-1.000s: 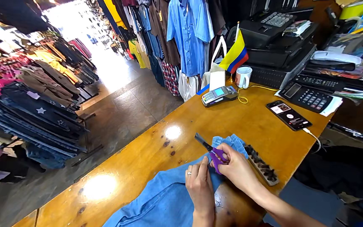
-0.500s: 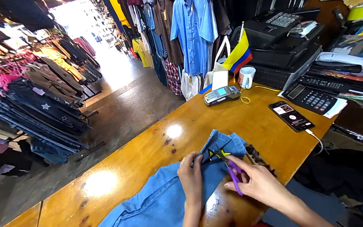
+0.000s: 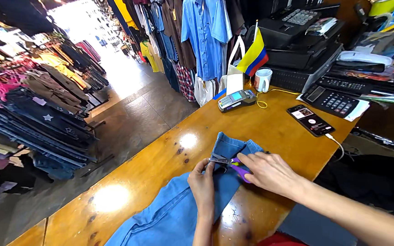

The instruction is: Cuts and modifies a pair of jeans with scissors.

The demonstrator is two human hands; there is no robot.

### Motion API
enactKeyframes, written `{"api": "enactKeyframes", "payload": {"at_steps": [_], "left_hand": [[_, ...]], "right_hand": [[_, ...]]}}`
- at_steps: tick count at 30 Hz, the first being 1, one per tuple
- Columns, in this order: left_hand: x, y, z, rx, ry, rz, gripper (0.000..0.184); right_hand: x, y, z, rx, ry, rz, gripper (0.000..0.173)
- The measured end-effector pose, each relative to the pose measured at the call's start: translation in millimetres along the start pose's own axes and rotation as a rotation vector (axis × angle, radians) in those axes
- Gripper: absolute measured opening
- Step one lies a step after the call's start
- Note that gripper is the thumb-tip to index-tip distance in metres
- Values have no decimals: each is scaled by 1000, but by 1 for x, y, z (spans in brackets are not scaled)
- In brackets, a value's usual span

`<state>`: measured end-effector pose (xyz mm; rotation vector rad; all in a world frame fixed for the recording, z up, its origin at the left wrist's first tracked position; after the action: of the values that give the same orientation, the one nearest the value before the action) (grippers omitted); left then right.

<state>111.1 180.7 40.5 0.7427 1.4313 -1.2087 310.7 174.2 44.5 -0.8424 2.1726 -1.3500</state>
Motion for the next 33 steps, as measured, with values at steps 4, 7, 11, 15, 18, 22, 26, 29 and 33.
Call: {"api": "enactKeyframes", "payload": {"at_steps": [4, 7, 11, 15, 18, 22, 26, 29, 33], "left_hand": [[-2, -2, -2, 33, -13, -5, 7], [-3, -2, -2, 42, -15, -20, 7], [-4, -1, -2, 50, -13, -36, 7], [-5, -1, -2, 47, -17, -47, 8], [-5, 0, -1, 45, -16, -59, 7], [-3, 2, -1, 49, 3, -62, 7], [-1, 1, -3, 47, 13, -41, 8], [0, 0, -6, 55, -11, -14, 8], [-2, -1, -10, 116, -68, 30, 15]], "right_hand": [[-6, -11, -5, 56, -62, 21, 31], [-12, -17, -9, 105, -97, 28, 24], [-18, -24, -12, 105, -145, 39, 22], [-21, -25, -12, 85, -178, 65, 19], [-22, -27, -12, 95, -185, 72, 17], [-26, -27, -11, 115, -191, 52, 15], [-36, -30, -9, 15, -149, -91, 14], [-35, -28, -4, 6, -122, -77, 19], [-27, -17, -1, 41, -123, 1, 25]]}}
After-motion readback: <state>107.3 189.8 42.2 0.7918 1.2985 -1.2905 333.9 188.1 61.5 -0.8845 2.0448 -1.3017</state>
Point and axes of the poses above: each hand's wrist, its own z-axis away from the middle knuckle, its own y-axis out of the palm, x = y × z, the point moved 2 cm from there along -z, towards the middle knuckle, and after that the axes turned 13 degrees about -y, right-handed, at the moved point
